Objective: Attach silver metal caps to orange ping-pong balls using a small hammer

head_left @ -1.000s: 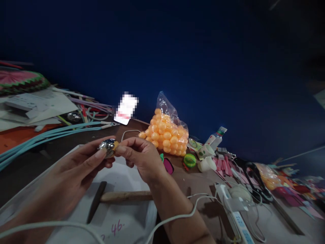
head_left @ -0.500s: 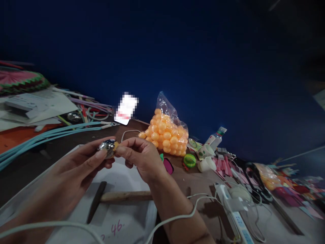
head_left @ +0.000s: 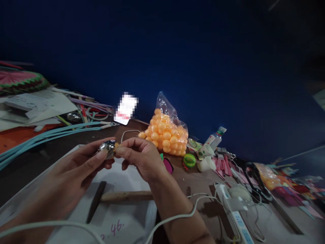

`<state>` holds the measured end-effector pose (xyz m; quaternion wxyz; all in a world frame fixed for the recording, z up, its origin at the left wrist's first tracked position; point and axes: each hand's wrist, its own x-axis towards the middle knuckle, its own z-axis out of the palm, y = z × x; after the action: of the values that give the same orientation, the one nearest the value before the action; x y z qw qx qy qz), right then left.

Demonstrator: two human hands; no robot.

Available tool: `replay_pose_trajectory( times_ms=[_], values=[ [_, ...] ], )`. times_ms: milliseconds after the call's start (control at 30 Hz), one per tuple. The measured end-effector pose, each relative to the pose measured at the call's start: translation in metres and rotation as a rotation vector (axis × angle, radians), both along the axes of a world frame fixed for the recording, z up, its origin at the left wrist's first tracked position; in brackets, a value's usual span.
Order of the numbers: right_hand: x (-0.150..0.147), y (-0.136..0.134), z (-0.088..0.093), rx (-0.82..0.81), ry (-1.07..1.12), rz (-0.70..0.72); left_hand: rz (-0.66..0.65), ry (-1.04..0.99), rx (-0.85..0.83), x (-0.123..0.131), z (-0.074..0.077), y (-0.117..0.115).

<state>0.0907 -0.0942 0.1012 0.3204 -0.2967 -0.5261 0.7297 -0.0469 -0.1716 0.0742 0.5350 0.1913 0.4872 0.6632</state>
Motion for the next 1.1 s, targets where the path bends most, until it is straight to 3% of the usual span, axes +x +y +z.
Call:
replay_pose_trajectory(
  times_ms=[267,567,700,1100],
  values=[
    [0.001,0.002,0.001,-0.066,0.035,0.053,0.025,0.004,0.011,0.003,0.006,-0.001],
    [0.002,0.002,0.004,-0.110,0.081,0.126,-0.126,-0.032,0.110,-0.007,-0.012,0.002],
    [0.002,0.002,0.004,-0.114,0.090,0.143,-0.127,-0.048,0.099,-0.008,-0.015,0.002],
    [0.001,-0.001,0.005,-0.132,0.092,0.127,-0.090,-0.040,0.097,-0.002,-0.007,0.001]
  ],
)
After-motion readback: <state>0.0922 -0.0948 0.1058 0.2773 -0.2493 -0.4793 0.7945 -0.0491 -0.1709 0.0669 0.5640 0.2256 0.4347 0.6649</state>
